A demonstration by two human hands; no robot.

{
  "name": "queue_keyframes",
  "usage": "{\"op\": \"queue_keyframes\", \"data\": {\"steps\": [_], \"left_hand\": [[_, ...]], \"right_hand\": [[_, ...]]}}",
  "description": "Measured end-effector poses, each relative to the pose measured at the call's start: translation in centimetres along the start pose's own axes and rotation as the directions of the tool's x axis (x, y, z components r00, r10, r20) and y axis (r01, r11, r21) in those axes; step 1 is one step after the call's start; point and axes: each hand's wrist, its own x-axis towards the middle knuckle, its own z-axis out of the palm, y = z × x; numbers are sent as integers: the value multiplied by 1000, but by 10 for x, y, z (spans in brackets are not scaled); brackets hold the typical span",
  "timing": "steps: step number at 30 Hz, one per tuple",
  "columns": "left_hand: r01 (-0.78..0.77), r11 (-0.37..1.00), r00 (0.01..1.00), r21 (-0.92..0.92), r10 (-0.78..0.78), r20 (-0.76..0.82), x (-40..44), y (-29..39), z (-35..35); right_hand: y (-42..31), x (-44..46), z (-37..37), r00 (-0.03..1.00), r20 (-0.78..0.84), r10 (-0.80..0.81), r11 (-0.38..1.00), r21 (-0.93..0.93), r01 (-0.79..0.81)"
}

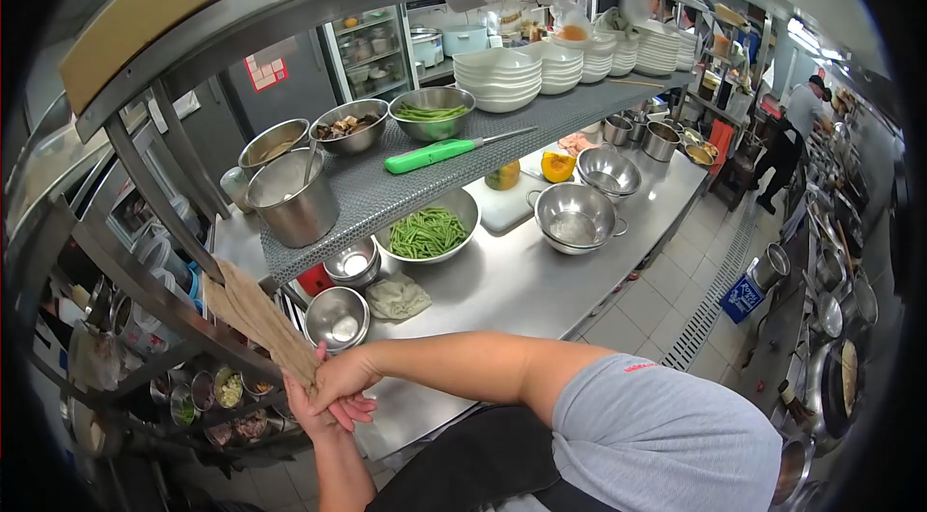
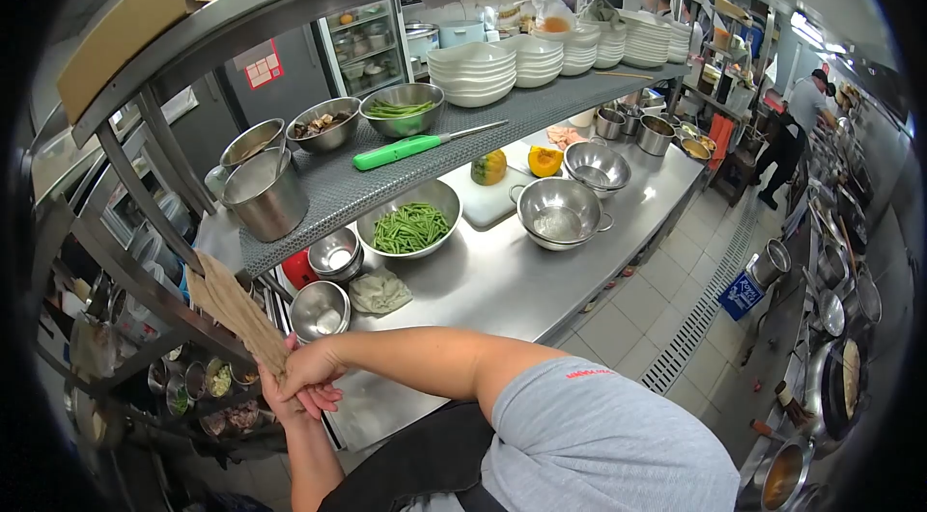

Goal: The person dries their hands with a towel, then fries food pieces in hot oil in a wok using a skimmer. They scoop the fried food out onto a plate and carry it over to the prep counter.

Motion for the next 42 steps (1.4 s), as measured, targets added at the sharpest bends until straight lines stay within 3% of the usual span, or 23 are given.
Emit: {"op": "queue_keyframes", "data": {"steps": [7, 9, 10, 12, 14, 17, 18, 20, 22, 23, 25, 28, 31, 34, 37, 38, 42], "left_hand": [[125, 987, 992, 100, -126, 4, 21, -16, -29], [29, 999, 984, -31, -34, -175, 16, -18, -4], [29, 999, 985, -37, -35, -171, 10, -17, 3], [-103, 994, 987, 45, 108, -118, 2, -15, 13], [-82, 995, 990, 64, 88, -109, -3, -18, 1], [-8, 1000, 985, -3, 8, -172, -7, -18, -2], [106, 993, 994, -47, -106, -4, -8, -19, -4], [231, 970, 963, -71, -217, 159, -11, -24, 1], [334, 938, 920, -92, -303, 247, -17, -19, 35], [308, 949, 951, -66, -307, 34, -13, -22, 40], [274, 960, 961, -59, -275, 0, -4, -34, 20], [216, 964, 954, -157, -242, -176, -5, -36, 25], [218, 974, 962, -57, -224, -157, -3, -35, 13], [126, 983, 957, -134, -156, -244, 0, -33, 15], [209, 955, 943, -212, -254, -215, -15, -16, 40], [292, 940, 953, -178, -301, -25, -23, -13, 37], [408, 907, 885, -107, -363, 292, -32, -16, 22]], "right_hand": [[14, -3, 2, 987, -160, -3, 978, 203, 36], [29, -5, 5, 966, -255, 34, 969, 245, 31], [38, -5, 6, 950, -307, 51, 963, 268, 35], [49, -8, 6, 936, -331, 121, 992, 83, -99], [51, -16, 9, 933, -328, 147, 976, -107, -191], [27, -32, 6, 956, -195, 217, 874, -397, -280], [19, -33, 3, 967, -151, 206, 895, -369, -248], [9, -32, -2, 976, -101, 195, 918, -331, -218], [5, -26, -7, 994, -73, 87, 996, 0, -87], [4, -25, -7, 993, -111, 38, 996, 89, -28], [5, -24, -5, 985, -173, -19, 984, 172, 49], [7, -22, 0, 976, -212, -42, 977, 195, 84], [8, -21, 4, 972, -230, -42, 978, 187, 86], [8, -18, 9, 972, -233, -19, 987, 152, 56], [3, -20, 8, 986, -150, 76, 991, 120, -58], [1, -20, 6, 987, -74, 146, 984, 111, -137], [4, -17, 5, 922, 154, 356, 928, 57, -368]]}}
